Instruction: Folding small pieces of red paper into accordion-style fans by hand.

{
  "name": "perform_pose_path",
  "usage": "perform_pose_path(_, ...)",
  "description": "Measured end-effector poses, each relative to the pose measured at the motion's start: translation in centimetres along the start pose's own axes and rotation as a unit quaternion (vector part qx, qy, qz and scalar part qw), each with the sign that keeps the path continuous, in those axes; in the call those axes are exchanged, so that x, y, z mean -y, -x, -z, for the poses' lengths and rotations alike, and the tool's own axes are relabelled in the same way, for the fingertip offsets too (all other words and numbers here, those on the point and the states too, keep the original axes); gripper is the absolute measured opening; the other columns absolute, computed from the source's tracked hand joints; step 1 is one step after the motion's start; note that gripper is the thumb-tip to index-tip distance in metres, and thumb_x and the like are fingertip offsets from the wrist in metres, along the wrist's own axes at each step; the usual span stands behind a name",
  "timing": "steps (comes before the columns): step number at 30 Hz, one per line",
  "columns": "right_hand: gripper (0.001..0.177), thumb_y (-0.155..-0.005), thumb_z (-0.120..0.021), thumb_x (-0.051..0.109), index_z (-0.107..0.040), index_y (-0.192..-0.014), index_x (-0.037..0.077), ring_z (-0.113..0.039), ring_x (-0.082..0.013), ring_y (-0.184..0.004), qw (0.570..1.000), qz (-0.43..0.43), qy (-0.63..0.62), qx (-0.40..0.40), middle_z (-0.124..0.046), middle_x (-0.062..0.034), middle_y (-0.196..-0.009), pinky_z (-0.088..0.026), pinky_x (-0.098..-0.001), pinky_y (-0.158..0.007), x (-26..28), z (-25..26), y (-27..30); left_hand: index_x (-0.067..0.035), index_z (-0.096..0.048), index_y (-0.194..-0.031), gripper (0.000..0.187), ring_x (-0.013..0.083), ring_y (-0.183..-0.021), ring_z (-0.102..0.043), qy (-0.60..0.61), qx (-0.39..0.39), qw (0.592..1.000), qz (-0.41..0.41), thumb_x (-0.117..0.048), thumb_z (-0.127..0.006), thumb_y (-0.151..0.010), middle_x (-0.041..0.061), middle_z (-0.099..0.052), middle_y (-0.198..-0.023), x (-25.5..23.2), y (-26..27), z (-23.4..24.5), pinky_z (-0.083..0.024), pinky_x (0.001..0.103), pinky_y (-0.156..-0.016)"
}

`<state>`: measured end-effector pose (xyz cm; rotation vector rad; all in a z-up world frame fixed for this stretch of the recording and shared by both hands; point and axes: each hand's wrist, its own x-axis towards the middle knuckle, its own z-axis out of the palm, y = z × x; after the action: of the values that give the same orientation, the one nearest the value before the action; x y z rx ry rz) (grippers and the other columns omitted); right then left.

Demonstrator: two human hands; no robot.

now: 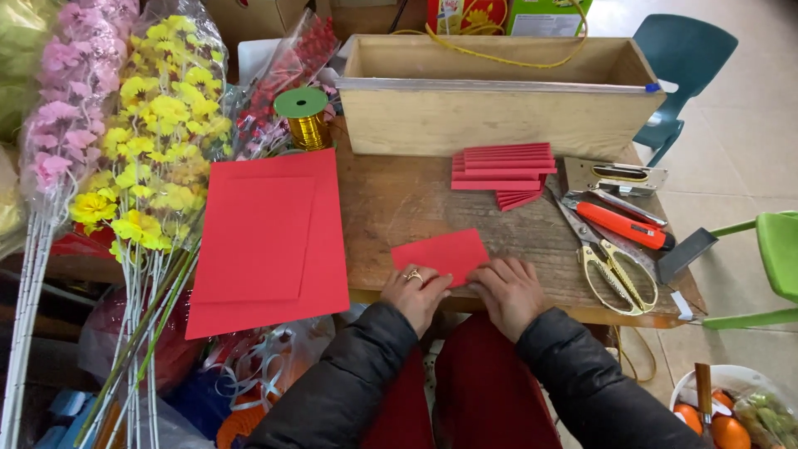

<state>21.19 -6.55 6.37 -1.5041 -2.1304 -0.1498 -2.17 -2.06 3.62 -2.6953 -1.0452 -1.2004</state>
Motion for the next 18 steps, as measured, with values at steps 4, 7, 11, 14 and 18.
perform_pose_path(4,0.007,-0.1,-0.071,0.032,-0.074,-0.103,0.026,-0.066,-0.0218,-0.105,0.993,-0.05,-0.084,0.067,-0.067,0.007,-0.095,-0.046,-0.0379,-0.095,0.8,1.3,-1.3,-0.025,-0.073,-0.104,0.021,0.0273,-0.086,-0.064,0.017,0.026,0.999,0.032,-0.039,-0.058,-0.106,0.0,-0.06,-0.088,0.8,0.4,-1.0,-0.051,0.041,-0.077)
perform_pose_path(7,0.01,-0.097,-0.075,0.02,-0.079,-0.105,0.02,-0.072,-0.0326,-0.104,0.967,-0.099,-0.215,0.094,-0.077,-0.0029,-0.097,-0.054,-0.0434,-0.095,0.2,1.1,-2.9,-0.033,-0.076,-0.108,0.017,0.0259,-0.088,-0.064,0.016,0.006,0.997,0.068,-0.039,-0.061,-0.102,-0.004,-0.062,-0.09,2.3,0.3,-2.4,-0.051,0.039,-0.079)
perform_pose_path(11,0.016,-0.098,-0.075,0.022,-0.079,-0.112,0.016,-0.072,-0.0336,-0.106,0.931,-0.194,-0.273,0.147,-0.078,-0.0104,-0.1,-0.054,-0.0461,-0.098,0.1,0.9,-4.4,-0.036,-0.076,-0.105,0.016,0.0214,-0.092,-0.062,-0.025,0.006,0.998,0.063,-0.044,-0.062,-0.1,-0.005,-0.062,-0.094,3.3,-1.0,-1.6,-0.047,0.036,-0.082)
perform_pose_path(14,0.017,-0.095,-0.078,0.026,-0.08,-0.111,0.019,-0.073,-0.0306,-0.107,0.912,-0.243,-0.285,0.168,-0.08,-0.0091,-0.1,-0.056,-0.0444,-0.096,-0.7,0.2,-4.8,-0.034,-0.078,-0.103,0.019,0.0232,-0.092,-0.065,-0.004,-0.005,0.998,0.056,-0.047,-0.066,-0.097,-0.003,-0.066,-0.096,5.0,-0.4,-3.6,-0.05,0.036,-0.082)
perform_pose_path(18,0.018,-0.095,-0.079,0.026,-0.084,-0.11,0.02,-0.073,-0.0318,-0.107,0.888,-0.296,-0.3,0.183,-0.08,-0.0115,-0.105,-0.055,-0.0463,-0.097,-0.5,1.1,-5.7,-0.037,-0.079,-0.1,0.019,0.0221,-0.092,-0.065,-0.027,0.011,0.998,0.053,-0.052,-0.068,-0.094,-0.005,-0.065,-0.097,5.9,-0.2,-4.3,-0.051,0.037,-0.081)
